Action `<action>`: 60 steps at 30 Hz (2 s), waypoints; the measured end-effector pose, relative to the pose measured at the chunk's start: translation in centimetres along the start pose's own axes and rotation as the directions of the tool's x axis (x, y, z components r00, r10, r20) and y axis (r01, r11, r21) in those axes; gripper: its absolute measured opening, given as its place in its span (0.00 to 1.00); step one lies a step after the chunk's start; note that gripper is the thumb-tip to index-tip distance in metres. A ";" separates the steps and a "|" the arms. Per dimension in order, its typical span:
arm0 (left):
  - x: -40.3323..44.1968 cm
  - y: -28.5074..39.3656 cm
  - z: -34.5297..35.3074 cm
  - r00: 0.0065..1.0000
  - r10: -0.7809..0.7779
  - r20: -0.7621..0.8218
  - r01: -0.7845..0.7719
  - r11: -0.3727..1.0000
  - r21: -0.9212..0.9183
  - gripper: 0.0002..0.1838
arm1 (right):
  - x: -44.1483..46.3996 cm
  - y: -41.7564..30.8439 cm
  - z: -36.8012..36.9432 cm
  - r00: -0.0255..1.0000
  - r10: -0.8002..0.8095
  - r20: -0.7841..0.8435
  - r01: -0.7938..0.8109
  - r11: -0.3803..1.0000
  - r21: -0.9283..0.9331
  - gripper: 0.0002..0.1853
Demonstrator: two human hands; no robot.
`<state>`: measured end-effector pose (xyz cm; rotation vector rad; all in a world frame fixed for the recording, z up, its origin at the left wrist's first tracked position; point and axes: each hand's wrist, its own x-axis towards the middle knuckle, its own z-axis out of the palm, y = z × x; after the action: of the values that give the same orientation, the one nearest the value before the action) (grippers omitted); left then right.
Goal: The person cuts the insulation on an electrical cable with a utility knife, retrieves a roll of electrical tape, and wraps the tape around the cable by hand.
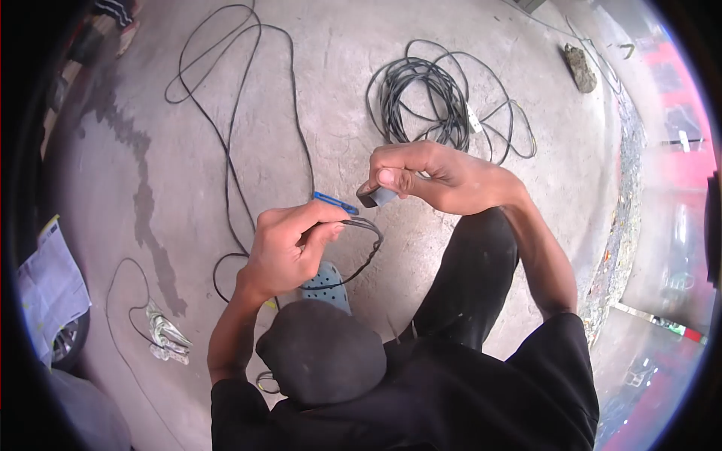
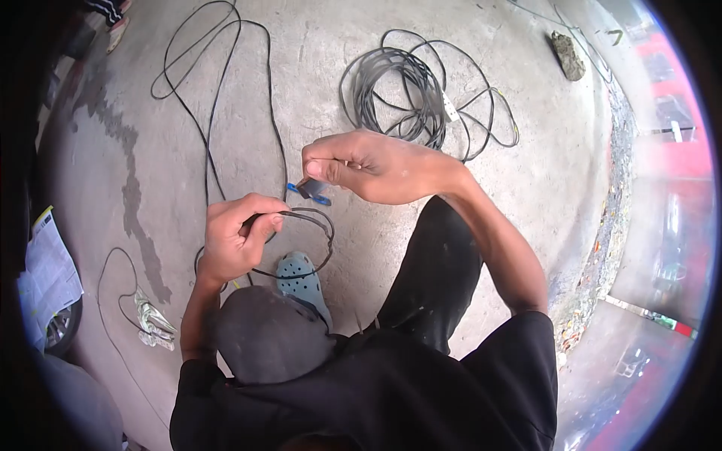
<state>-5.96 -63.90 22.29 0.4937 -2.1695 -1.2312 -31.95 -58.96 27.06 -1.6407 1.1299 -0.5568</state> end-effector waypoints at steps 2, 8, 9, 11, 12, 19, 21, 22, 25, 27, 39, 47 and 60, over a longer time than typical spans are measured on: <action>-0.2 -0.5 -0.5 0.999 -0.017 0.049 0.018 1.000 -0.015 0.05 | 0.8 0.8 0.9 0.994 -0.107 0.022 0.109 0.992 -0.067 0.19; -0.2 0.0 -1.9 0.968 -0.153 0.201 0.181 0.975 -0.127 0.04 | 1.1 -1.5 2.5 0.994 -0.108 -0.024 0.105 0.988 -0.109 0.15; -0.1 -0.1 -2.0 0.968 -0.155 0.197 0.187 0.970 -0.155 0.04 | 1.0 -1.9 2.8 0.994 -0.101 -0.033 0.096 0.987 -0.133 0.14; -0.3 -0.5 -2.1 0.968 -0.171 0.185 0.209 0.955 -0.209 0.05 | 0.9 -2.4 3.5 0.995 -0.079 -0.067 0.061 0.969 -0.239 0.11; -0.5 -0.7 -1.9 0.965 -0.182 0.189 0.224 0.947 -0.230 0.04 | 0.9 -2.4 3.9 0.993 -0.084 -0.084 0.057 0.956 -0.288 0.10; 0.0 0.3 -0.4 0.988 -0.139 0.072 0.150 0.969 -0.194 0.06 | 0.7 -2.8 4.1 0.987 -0.091 -0.133 0.029 0.912 -0.410 0.10; -0.1 0.7 -0.1 0.996 -0.084 0.026 0.087 0.986 -0.139 0.07 | 0.7 -2.2 3.9 0.986 -0.114 -0.117 0.066 0.933 -0.355 0.10; -0.1 0.7 0.0 0.999 -0.054 -0.002 0.053 0.993 -0.101 0.08 | 0.9 -1.7 3.8 0.985 -0.136 -0.106 0.094 0.938 -0.333 0.10; -0.4 0.3 0.2 0.998 0.047 -0.051 -0.049 0.998 -0.033 0.11 | 1.1 -1.8 3.5 0.990 -0.121 -0.078 0.094 0.952 -0.291 0.11; -0.3 0.4 0.1 0.991 0.123 -0.051 -0.123 0.992 0.013 0.12 | 1.0 -1.7 3.4 0.989 -0.131 -0.066 0.106 0.950 -0.293 0.11; 0.0 0.5 1.2 0.985 0.159 -0.066 -0.159 0.987 0.006 0.14 | 0.8 -1.7 2.3 0.994 -0.111 0.010 0.108 0.938 -0.331 0.15; -0.4 0.4 0.5 0.992 0.108 -0.070 -0.109 0.994 -0.008 0.12 | 1.0 -1.9 2.6 0.990 -0.131 -0.049 0.098 0.900 -0.424 0.18; -0.2 -0.6 -0.4 0.990 -0.134 0.041 0.140 0.921 -0.364 0.07 | 1.7 -2.7 2.9 0.954 -0.294 -0.061 0.214 0.807 -0.550 0.10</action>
<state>-5.52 -64.37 21.91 0.4821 -1.8772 -1.6774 -27.74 -58.94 28.21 -2.3002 1.2522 -0.5652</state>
